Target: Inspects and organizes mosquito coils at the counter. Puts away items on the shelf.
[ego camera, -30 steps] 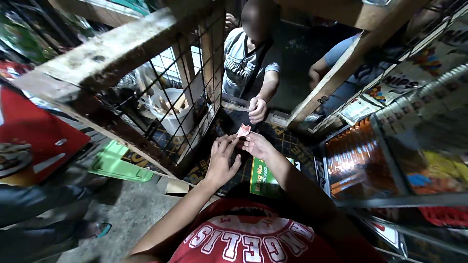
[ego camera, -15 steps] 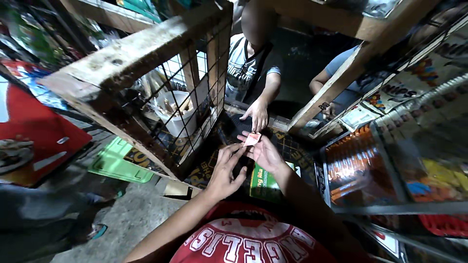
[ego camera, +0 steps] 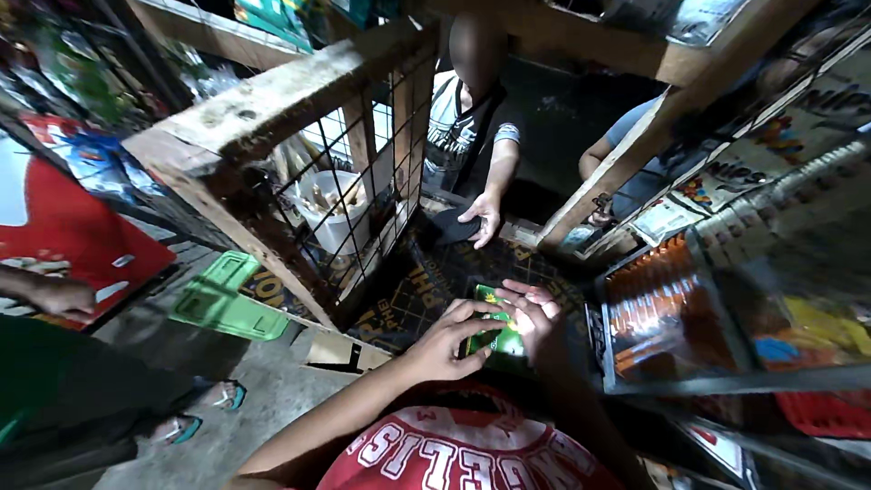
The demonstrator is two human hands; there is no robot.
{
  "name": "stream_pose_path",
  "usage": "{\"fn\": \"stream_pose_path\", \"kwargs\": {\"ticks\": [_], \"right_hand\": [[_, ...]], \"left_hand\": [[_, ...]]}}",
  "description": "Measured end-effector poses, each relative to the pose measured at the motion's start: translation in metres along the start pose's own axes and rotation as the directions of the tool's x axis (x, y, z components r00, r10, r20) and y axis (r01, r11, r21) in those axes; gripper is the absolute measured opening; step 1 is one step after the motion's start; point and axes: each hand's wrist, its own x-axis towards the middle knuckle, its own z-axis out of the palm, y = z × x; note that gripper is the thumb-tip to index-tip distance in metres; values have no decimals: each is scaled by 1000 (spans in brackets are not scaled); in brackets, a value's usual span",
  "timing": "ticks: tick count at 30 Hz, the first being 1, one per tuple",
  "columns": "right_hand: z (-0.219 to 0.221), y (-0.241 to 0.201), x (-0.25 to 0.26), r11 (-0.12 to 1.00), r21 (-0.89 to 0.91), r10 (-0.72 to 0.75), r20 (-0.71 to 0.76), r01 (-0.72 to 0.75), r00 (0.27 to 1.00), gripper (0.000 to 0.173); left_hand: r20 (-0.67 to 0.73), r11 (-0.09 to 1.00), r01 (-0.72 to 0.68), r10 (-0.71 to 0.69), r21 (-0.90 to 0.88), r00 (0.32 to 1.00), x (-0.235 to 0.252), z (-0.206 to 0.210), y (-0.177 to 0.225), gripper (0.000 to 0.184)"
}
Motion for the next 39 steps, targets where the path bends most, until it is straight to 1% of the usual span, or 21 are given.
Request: {"fn": "stream_pose_path", "kwargs": {"ticks": [2,3,4,6,7,8,10,12,14,17,20,22,25,27,29,31,33,34,36,37,39], "right_hand": [[-20,-2,-14,999,-42,-25,-68,22,997,18],[-29,-3,-19,997,-83,-19,-141,7,990,16],[-40,-4,-23,993,-112,-1,-221,-25,975,16],[-60,-8,-30,962,-231,60,-353,-149,934,26],[-70,-11,-36,910,-350,80,-379,-223,922,32],[-81,-13,-44,827,-485,96,-376,-284,922,32],[-95,-13,-58,621,-712,111,-334,-328,936,31],[-96,-11,-69,464,-793,168,-359,-395,918,35],[-87,-8,-74,388,-794,246,-400,-467,883,40],[-81,-5,-81,375,-791,341,-368,-484,865,44],[-85,-3,-84,402,-788,350,-337,-465,874,46],[-89,-3,-81,402,-790,355,-332,-463,874,45],[-86,-9,-72,358,-813,427,-294,-459,855,41],[-85,-16,-65,353,-820,415,-294,-450,861,40],[-78,-23,-54,371,-837,329,-287,-402,900,39],[-67,-33,-41,378,-872,182,-259,-311,948,39],[-56,-47,-26,365,-911,53,-187,-194,981,36],[-50,-54,-20,363,-922,22,-136,-135,990,35],[-40,-64,-10,362,-932,-29,-7,4,1000,31],[-36,-65,-7,352,-930,-85,80,105,993,29],[-31,-63,-3,324,-895,-231,241,308,943,25]], "left_hand": [[30,997,80,-80,18,996,-2,0,1,36],[45,990,139,-140,30,989,-3,0,1,36],[55,978,203,-205,41,977,-3,-2,2,36],[70,947,313,-319,75,945,-1,-6,3,36],[78,931,352,-360,99,930,0,-8,2,35],[95,917,380,-392,122,915,1,-8,0,35],[108,906,387,-408,172,907,5,-7,-10,38],[104,902,376,-404,214,909,15,-3,-24,40],[107,892,365,-403,265,909,29,0,-38,42],[121,864,362,-425,351,897,46,8,-57,48],[142,790,383,-501,479,854,60,13,-61,58],[145,755,405,-543,516,827,67,13,-55,56],[213,744,451,-605,493,767,68,4,-50,53],[240,765,471,-605,439,759,66,0,-50,52],[212,785,486,-587,385,781,59,-7,-46,52],[157,797,508,-576,328,802,48,-16,-41,53],[117,779,560,-608,282,785,39,-24,-30,54],[105,766,583,-625,270,773,33,-27,-25,54],[85,754,613,-645,238,760,18,-32,-15,53],[67,757,620,-643,205,763,10,-33,-13,52],[22,779,617,-622,115,782,-4,-37,-10,51]]}}
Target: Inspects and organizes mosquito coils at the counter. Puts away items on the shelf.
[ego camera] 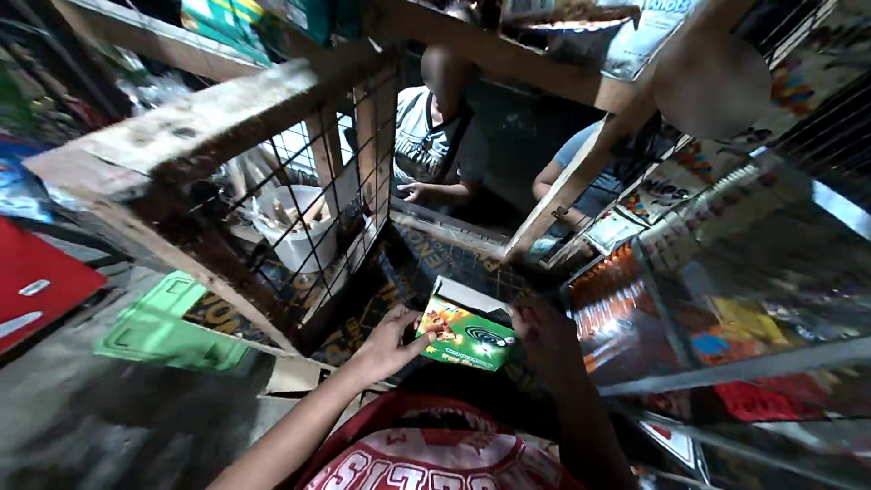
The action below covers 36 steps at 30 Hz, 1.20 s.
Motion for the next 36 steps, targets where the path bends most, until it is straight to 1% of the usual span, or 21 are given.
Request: {"fn": "stream_pose_path", "kwargs": {"ticks": [1,3,6,8,9,12,14,18,20,22,26,30,33,36], "right_hand": [[2,-2,2,997,21,-71,-27,71,997,24],[7,-5,1,986,71,-150,-55,154,987,24],[16,-4,-5,968,155,-185,-79,196,980,21],[17,-1,-9,956,211,-189,-91,205,978,19],[17,0,-12,949,236,-193,-96,211,976,20],[18,5,-16,930,292,-197,-115,223,974,24],[18,8,-18,917,343,-176,-109,203,978,23],[26,13,-22,867,482,-69,-140,129,988,25],[29,15,-24,838,534,-34,-153,111,988,24],[34,17,-25,803,584,-30,-163,121,986,21],[37,17,-26,722,683,2,-162,111,987,12],[37,22,-28,650,748,-14,-164,134,986,8],[34,20,-30,653,750,15,-149,103,989,7],[33,18,-32,675,734,35,-140,80,990,17]], "left_hand": [[-32,998,-31,30,-49,999,-5,-2,-2,50],[-93,979,-114,100,-166,991,-11,-7,-1,50],[-147,905,-210,167,-369,975,-13,-9,7,45],[-163,837,-232,172,-496,971,-14,-6,15,37],[-164,813,-240,179,-531,970,-14,-4,18,35],[-188,782,-277,207,-559,960,-14,-1,25,28],[-205,763,-305,227,-570,952,-14,0,27,25],[-210,747,-373,308,-550,928,-14,-2,27,38],[-217,739,-390,325,-549,921,-15,-1,26,46],[-227,730,-391,319,-560,920,-15,0,25,49],[-249,716,-382,291,-584,924,-15,2,28,48],[-232,725,-321,223,-610,947,-17,0,33,43],[-218,703,-305,213,-643,952,-17,-1,34,38],[-240,680,-318,210,-661,948,-17,-2,34,35]]}}
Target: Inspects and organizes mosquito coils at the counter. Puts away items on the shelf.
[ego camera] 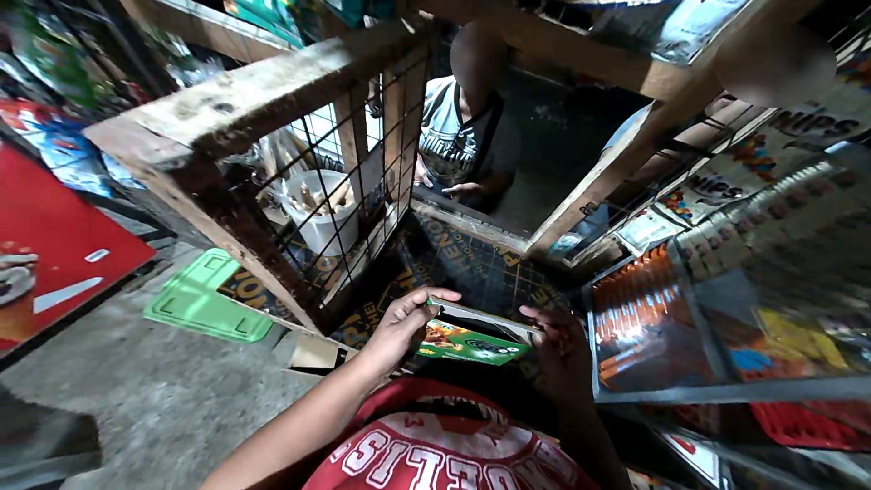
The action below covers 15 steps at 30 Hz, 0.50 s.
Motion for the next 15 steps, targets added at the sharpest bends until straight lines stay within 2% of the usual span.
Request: {"fn": "stream_pose_path", "kwargs": {"ticks": [6,8,10,11,13,15], "right_hand": [[0,2,-1,999,11,-34,100,33,994,16],[-1,3,-2,999,41,-37,119,32,992,21],[-2,5,-2,998,53,-44,142,37,989,27],[-2,5,-2,998,49,-46,147,39,988,29],[-2,5,-2,999,18,-51,135,49,989,31],[-3,7,-2,999,-4,-43,86,44,995,34]], "left_hand": [[-49,995,-58,55,-82,997,-2,3,-6,32],[-29,989,-96,93,-109,995,-3,5,-9,38],[-16,991,-127,127,-42,992,-4,7,-11,48],[-29,992,-129,129,4,991,-5,9,-11,47],[-73,994,-101,104,39,992,-5,16,-7,28],[-95,996,-84,87,38,992,-5,20,-5,19]]}}
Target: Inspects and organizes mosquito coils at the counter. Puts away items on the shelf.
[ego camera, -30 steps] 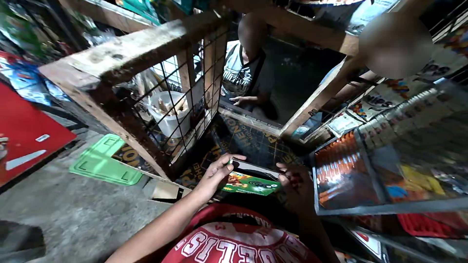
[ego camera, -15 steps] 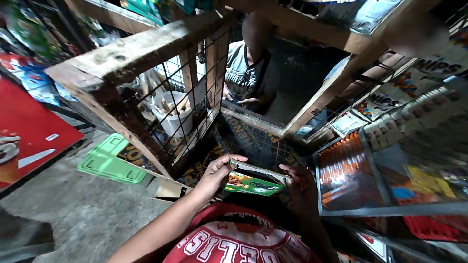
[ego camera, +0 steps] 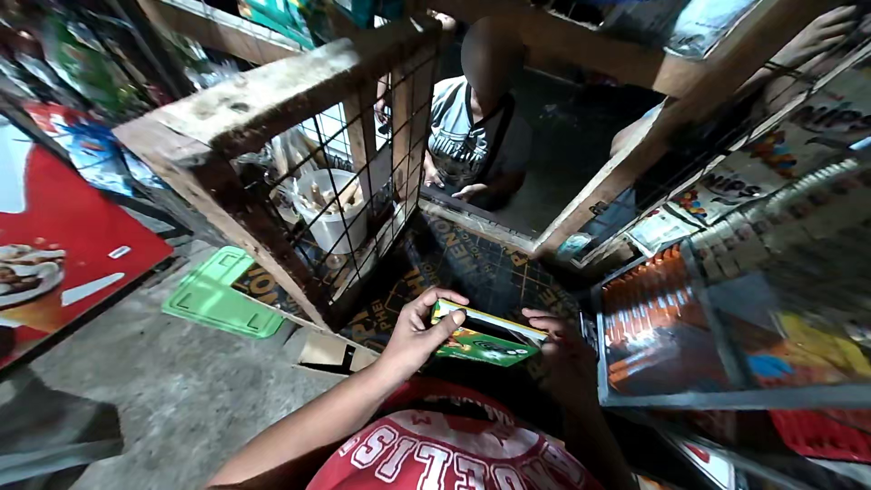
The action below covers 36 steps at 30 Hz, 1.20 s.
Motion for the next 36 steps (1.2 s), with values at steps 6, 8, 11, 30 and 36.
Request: {"fn": "stream_pose_path", "kwargs": {"ticks": [6,8,11,30,36], "right_hand": [[-2,-6,6,958,137,286,-366,-253,885,28],[-6,-6,5,966,50,255,-355,-254,899,28],[-14,-5,0,984,-123,106,-161,-127,981,31],[-10,-5,12,986,40,156,140,-163,978,13],[-10,16,5,993,113,1,154,-18,988,21]], "left_hand": [[18,1000,21,-21,-12,1000,2,-2,3,19],[13,999,33,-33,-5,999,3,-3,4,20],[1,999,30,-30,32,1000,4,-4,4,18],[232,892,-126,25,434,973,13,-32,26,16],[263,868,-213,100,449,960,9,-34,21,18]]}}
